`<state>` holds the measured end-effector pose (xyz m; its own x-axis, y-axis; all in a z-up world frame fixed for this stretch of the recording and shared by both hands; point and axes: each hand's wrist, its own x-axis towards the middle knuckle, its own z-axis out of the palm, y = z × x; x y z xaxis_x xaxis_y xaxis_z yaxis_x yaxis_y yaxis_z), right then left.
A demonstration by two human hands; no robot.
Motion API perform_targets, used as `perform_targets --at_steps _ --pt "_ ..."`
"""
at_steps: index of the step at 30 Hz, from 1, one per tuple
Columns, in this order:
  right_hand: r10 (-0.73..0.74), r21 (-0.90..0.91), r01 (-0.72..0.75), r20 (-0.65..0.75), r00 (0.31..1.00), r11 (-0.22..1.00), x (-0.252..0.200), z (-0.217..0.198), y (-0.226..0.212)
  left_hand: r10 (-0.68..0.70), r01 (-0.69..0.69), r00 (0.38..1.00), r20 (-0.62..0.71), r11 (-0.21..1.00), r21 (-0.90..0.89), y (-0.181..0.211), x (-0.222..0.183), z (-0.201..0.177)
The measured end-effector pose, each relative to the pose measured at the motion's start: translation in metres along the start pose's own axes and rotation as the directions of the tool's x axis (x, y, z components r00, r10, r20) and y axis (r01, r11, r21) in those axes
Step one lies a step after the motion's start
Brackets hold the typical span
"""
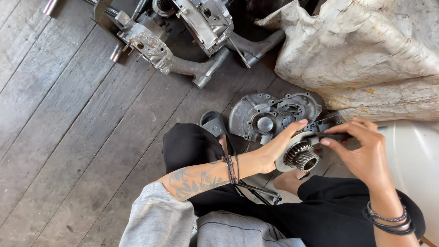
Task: Cleaning and scraping debris from a motorcycle clutch hub using a small tool while sitting on the floor.
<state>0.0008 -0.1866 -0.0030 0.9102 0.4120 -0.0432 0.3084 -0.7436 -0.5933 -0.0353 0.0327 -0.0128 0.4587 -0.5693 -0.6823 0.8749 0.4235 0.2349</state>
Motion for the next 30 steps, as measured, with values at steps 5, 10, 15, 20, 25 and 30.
perform_targets --at_steps 5,10,15,20,25,30 --pt "-0.076 0.005 0.076 -0.014 0.997 0.997 0.003 0.006 -0.009 -0.015 0.049 0.991 -0.131 0.964 0.261 0.021 -0.031 0.019" --pt "-0.027 -0.041 0.028 0.011 1.000 0.999 0.005 0.000 -0.012 0.199 -0.195 0.980 0.024 0.918 0.346 -0.017 0.024 -0.016" --pt "-0.230 -0.056 0.225 -0.106 0.967 0.973 0.004 -0.001 -0.021 0.372 -0.367 0.927 0.054 0.867 0.336 -0.019 0.029 -0.002" --pt "-0.236 -0.163 0.209 -0.168 0.957 0.964 0.002 -0.011 0.010 0.325 -0.319 0.945 0.041 0.887 0.333 -0.021 0.050 0.008" --pt "-0.244 -0.164 0.219 -0.154 0.957 0.962 0.004 -0.005 0.016 0.245 -0.132 0.966 -0.078 0.734 0.666 -0.009 0.005 0.054" --pt "-0.261 -0.251 0.187 -0.306 0.915 0.950 0.020 0.017 -0.013 -0.034 -0.069 0.921 0.388 0.966 0.247 -0.121 0.091 0.049"
